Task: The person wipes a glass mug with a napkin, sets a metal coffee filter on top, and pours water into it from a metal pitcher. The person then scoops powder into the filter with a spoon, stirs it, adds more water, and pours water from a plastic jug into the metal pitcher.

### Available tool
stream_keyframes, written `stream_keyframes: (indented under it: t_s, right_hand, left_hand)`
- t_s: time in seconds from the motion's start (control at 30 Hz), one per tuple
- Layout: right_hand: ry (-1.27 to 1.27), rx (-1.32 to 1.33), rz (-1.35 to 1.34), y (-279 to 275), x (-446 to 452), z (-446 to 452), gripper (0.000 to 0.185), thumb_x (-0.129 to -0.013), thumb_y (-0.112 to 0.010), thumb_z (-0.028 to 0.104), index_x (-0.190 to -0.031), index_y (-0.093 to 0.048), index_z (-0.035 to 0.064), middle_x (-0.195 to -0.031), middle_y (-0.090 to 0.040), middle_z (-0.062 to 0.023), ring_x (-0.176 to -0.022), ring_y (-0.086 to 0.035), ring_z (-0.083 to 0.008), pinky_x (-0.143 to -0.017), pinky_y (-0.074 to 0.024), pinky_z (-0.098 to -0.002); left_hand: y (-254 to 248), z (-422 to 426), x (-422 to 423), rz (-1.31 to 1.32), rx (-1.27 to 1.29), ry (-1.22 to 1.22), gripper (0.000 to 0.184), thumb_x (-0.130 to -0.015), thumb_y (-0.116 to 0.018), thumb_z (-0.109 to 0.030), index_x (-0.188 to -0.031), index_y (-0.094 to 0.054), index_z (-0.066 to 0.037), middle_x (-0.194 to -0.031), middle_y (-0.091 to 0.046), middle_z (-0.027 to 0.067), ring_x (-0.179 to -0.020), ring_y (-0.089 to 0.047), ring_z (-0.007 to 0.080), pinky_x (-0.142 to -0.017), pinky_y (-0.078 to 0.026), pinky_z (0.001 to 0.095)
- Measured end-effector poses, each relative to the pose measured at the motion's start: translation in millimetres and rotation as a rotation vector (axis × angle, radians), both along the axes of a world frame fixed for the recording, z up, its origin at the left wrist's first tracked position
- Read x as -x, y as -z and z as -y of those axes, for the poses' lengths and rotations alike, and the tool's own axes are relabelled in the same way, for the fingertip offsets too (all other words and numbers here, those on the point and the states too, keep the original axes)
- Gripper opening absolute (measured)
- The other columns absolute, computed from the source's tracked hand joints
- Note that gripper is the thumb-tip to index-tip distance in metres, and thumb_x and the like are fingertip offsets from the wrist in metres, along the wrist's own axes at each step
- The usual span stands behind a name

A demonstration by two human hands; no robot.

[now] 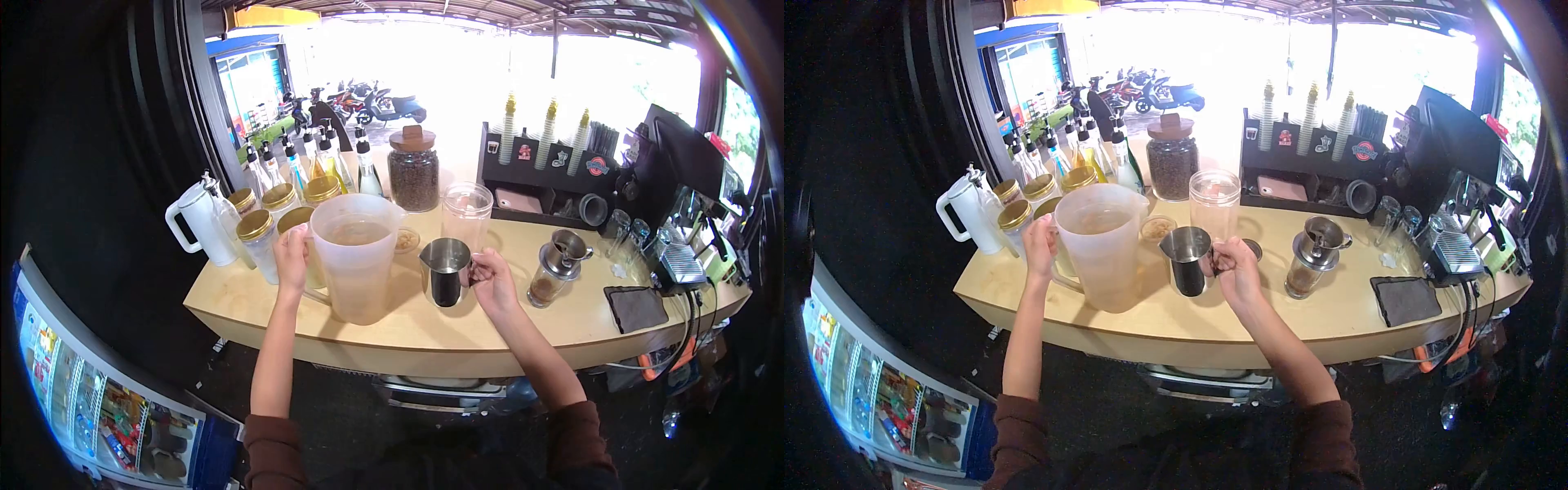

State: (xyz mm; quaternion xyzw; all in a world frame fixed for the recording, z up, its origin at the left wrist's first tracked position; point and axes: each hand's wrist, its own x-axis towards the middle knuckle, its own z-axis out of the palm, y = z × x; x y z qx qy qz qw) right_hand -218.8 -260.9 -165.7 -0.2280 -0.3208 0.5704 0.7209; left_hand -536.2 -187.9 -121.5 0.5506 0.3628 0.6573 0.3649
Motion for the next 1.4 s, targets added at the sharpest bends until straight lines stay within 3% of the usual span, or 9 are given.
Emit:
stream_keyframes:
  t_s: [0.37, 0.4, 0.5, 0.53, 0.6, 0.73, 0.87, 1.03, 1.4]
  right_hand:
    - [0.096, 0.077, 0.053, 3, -36, 57, 0.026, -0.081, -0.058, 0.005, -0.064, -0.040, 0.0119, -0.054, -0.035, 0.0032, -0.049, -0.038, -0.0112, -0.054, -0.0413, -0.0319]
    - [0.109, 0.078, 0.052, 3, -42, 66, 0.026, -0.081, -0.058, 0.005, -0.064, -0.040, 0.0119, -0.054, -0.035, 0.0032, -0.049, -0.038, -0.0112, -0.054, -0.0413, -0.0319]
    - [0.090, 0.099, 0.026, 7, -61, 94, 0.023, -0.081, -0.059, 0.002, -0.067, -0.044, 0.0121, -0.060, -0.042, 0.0047, -0.057, -0.038, -0.0056, -0.057, -0.0323, -0.0224]
    - [0.086, 0.096, 0.032, 10, -70, 102, 0.023, -0.082, -0.059, 0.002, -0.067, -0.043, 0.0117, -0.060, -0.042, 0.0040, -0.056, -0.038, -0.0061, -0.057, -0.0326, -0.0230]
    - [0.098, 0.105, 0.035, 11, -88, 117, 0.023, -0.082, -0.057, 0.001, -0.067, -0.042, 0.0106, -0.058, -0.041, 0.0024, -0.055, -0.038, -0.0077, -0.057, -0.0337, -0.0255]
    - [0.169, 0.145, 0.038, 21, -133, 136, 0.023, -0.081, -0.057, 0.001, -0.067, -0.042, 0.0107, -0.056, -0.040, 0.0028, -0.054, -0.038, -0.0082, -0.057, -0.0350, -0.0274]
    - [0.198, 0.185, 0.065, 17, -183, 147, 0.023, -0.080, -0.057, 0.001, -0.066, -0.042, 0.0110, -0.056, -0.039, 0.0028, -0.054, -0.038, -0.0094, -0.058, -0.0357, -0.0290]
    - [0.154, 0.177, 0.100, -10, -243, 153, 0.024, -0.080, -0.057, 0.003, -0.064, -0.042, 0.0119, -0.056, -0.040, 0.0026, -0.054, -0.039, -0.0117, -0.059, -0.0365, -0.0332]
    - [0.091, 0.150, 0.232, -52, -330, 111, 0.018, -0.076, -0.063, 0.004, -0.069, -0.049, 0.0123, -0.057, -0.047, 0.0034, -0.054, -0.047, -0.0067, -0.061, -0.0486, -0.0307]
  left_hand:
    - [28, -1, -41, 0.198, -0.057, -0.160, 0.028, -0.093, -0.051, -0.029, -0.068, -0.052, -0.016, -0.053, -0.032, -0.0126, -0.045, -0.025, -0.0013, -0.040, -0.016, 0.0186]
    - [31, 0, -30, 0.113, -0.065, -0.084, 0.024, -0.093, -0.052, -0.032, -0.083, -0.055, -0.011, -0.068, -0.044, -0.0058, -0.059, -0.043, 0.0038, -0.053, -0.034, 0.0192]
    - [31, 12, -58, 0.072, -0.360, -0.587, 0.022, -0.092, -0.052, -0.024, -0.100, -0.051, -0.004, -0.095, -0.049, 0.0041, -0.090, -0.048, 0.0125, -0.081, -0.039, 0.0268]
    - [28, 25, -68, 0.074, -0.361, -0.571, 0.022, -0.092, -0.052, -0.024, -0.100, -0.051, -0.004, -0.095, -0.049, 0.0041, -0.090, -0.048, 0.0125, -0.081, -0.039, 0.0268]
    - [23, 55, -89, -0.001, -0.550, -0.734, 0.029, -0.086, -0.057, -0.018, -0.106, -0.046, 0.000, -0.113, -0.040, 0.0110, -0.109, -0.040, 0.0208, -0.097, -0.029, 0.0356]
    - [35, 75, -146, -0.146, -0.754, -0.398, 0.025, -0.080, -0.060, -0.016, -0.098, -0.053, 0.000, -0.101, -0.050, 0.0107, -0.098, -0.048, 0.0230, -0.090, -0.036, 0.0375]
    - [30, 91, -221, -0.352, -0.648, -0.027, 0.025, -0.077, -0.066, -0.013, -0.098, -0.059, -0.001, -0.090, -0.054, 0.0087, -0.086, -0.053, 0.0216, -0.081, -0.043, 0.0345]
    - [21, 86, -295, -0.501, -0.579, 0.259, 0.052, -0.069, -0.076, -0.010, -0.118, -0.060, -0.007, -0.087, -0.058, 0.0077, -0.080, -0.056, 0.0165, -0.070, -0.048, 0.0287]
    - [22, 82, -336, -0.629, -0.619, 0.066, 0.034, -0.074, -0.072, -0.006, -0.107, -0.067, -0.009, -0.084, -0.063, 0.0072, -0.073, -0.060, 0.0204, -0.067, -0.048, 0.0309]
